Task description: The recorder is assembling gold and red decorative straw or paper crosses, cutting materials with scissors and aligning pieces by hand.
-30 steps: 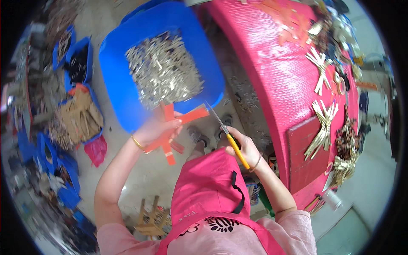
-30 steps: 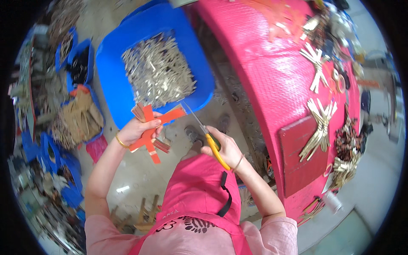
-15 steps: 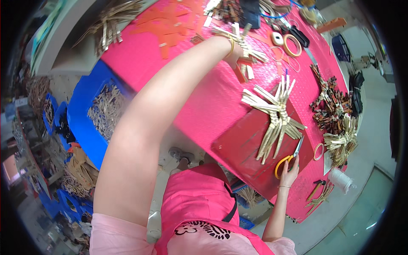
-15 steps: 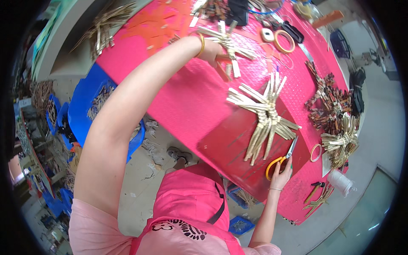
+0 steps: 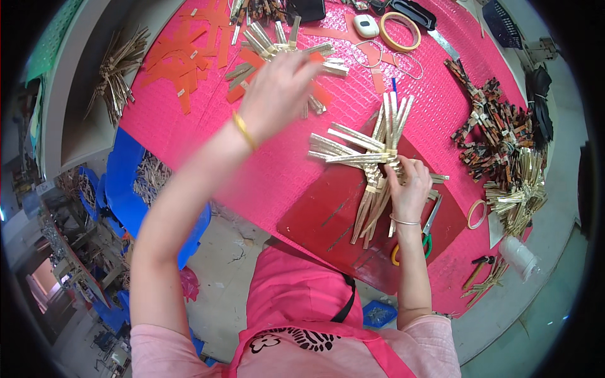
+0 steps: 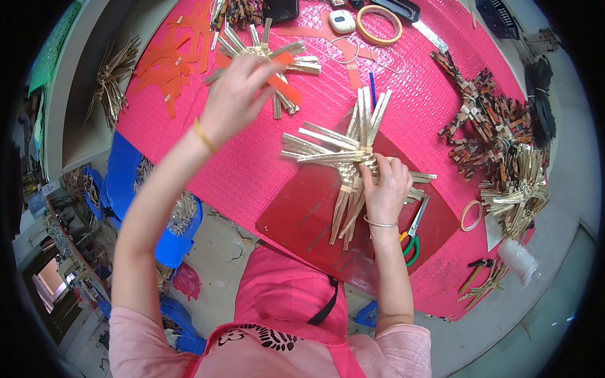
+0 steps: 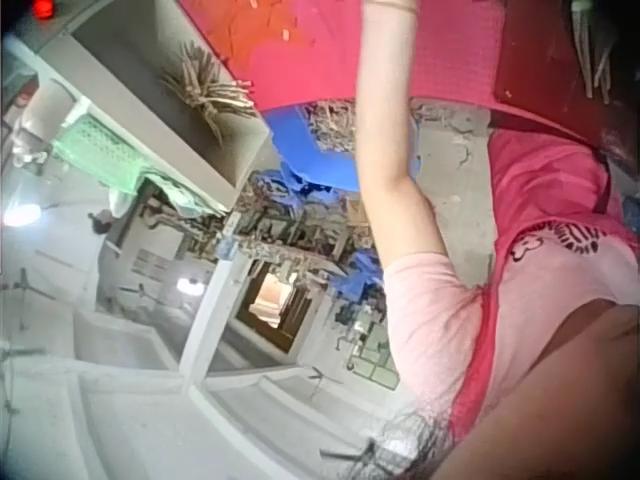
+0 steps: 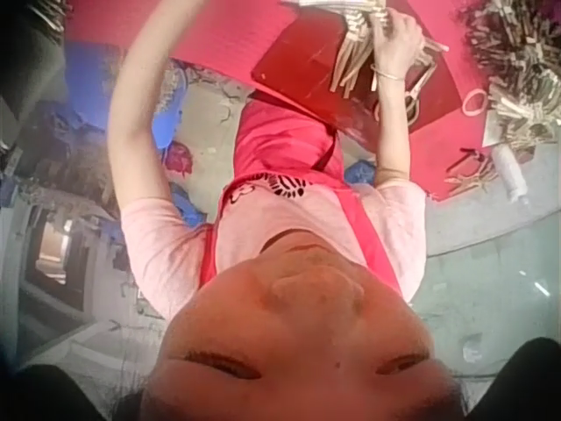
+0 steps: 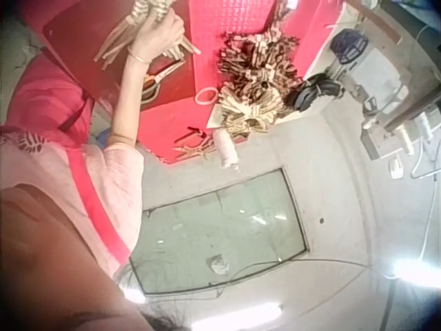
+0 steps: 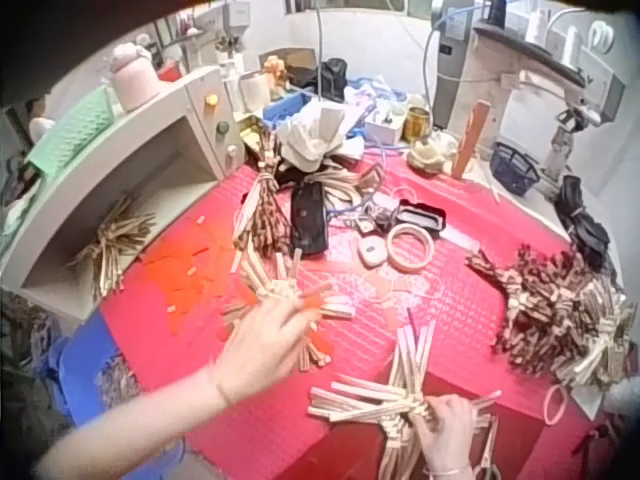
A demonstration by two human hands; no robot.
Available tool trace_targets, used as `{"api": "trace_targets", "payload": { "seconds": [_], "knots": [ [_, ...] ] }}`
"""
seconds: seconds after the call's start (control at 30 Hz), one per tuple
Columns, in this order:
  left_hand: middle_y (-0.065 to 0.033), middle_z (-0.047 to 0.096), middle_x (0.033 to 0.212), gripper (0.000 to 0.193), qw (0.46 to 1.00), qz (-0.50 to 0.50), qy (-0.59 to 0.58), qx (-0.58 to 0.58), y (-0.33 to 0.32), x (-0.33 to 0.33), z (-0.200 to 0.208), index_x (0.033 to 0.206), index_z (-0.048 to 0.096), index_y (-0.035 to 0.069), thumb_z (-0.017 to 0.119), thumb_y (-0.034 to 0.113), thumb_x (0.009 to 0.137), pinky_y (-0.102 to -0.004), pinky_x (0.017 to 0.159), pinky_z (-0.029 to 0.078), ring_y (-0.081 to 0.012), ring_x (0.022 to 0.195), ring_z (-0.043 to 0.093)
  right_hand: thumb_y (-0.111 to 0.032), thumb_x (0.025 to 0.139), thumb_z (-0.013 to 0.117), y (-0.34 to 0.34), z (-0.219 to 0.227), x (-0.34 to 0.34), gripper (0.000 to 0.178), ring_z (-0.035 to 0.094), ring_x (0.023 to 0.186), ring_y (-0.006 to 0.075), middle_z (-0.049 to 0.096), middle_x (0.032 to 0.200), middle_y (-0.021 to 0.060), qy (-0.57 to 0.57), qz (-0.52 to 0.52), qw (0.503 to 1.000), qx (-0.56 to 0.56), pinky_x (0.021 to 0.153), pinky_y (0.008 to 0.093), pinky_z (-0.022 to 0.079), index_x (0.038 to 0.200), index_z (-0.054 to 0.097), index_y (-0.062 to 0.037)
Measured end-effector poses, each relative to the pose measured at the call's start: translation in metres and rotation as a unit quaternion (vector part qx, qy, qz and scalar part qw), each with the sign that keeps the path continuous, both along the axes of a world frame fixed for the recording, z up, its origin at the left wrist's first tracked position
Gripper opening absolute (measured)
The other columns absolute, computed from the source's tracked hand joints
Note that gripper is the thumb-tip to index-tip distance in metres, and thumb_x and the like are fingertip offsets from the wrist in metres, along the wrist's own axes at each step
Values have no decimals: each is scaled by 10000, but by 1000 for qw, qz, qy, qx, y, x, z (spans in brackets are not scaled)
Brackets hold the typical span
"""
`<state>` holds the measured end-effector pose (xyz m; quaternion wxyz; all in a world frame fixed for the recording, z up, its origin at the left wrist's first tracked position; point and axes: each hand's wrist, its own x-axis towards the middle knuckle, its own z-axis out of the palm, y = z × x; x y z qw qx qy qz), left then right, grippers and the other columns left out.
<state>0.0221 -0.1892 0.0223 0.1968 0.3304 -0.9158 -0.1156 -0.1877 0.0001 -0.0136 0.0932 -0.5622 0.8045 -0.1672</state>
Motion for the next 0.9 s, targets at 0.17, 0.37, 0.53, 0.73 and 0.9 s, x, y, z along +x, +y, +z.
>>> {"api": "trace_targets", "payload": {
  "seconds": [0.17,0.37,0.53,0.73,0.9],
  "knots": [
    [-115,594,770,149,912,119,136,368,120,1,-15,902,596,6,540,46,770,-275,656,463,-197,708,589,-175,680,669,-10,3,5,292,500,790,229,526,797,64,6,-2,1000,6,725,345,366,935,606,-47],
    [-125,581,933,389,677,210,349,614,188,-53,-55,1145,451,-49,527,54,777,-265,687,471,-150,780,574,-155,661,681,-8,5,-1,278,540,730,221,545,755,73,5,-12,1000,21,704,342,405,897,604,-31],
    [-154,544,1071,426,586,164,396,687,188,-62,-50,1205,395,-46,443,5,785,-250,781,435,-147,880,563,-78,660,679,-3,73,-6,257,550,669,201,545,753,99,-49,-73,993,-76,603,309,435,888,596,7],
    [-144,495,1144,475,515,158,447,714,201,-68,-48,1240,355,-45,378,-14,767,-264,893,362,-168,1019,495,-87,642,669,10,7,40,294,496,767,265,505,790,115,-93,-8,996,-2,697,368,403,903,557,-10],
    [-143,424,1225,475,400,189,506,740,199,-63,-28,1273,285,-56,373,22,812,-285,979,292,-173,1136,413,-80,640,660,8,6,42,361,467,829,294,493,858,136,-55,5,998,-19,725,378,390,968,524,-19]
  ]
}}
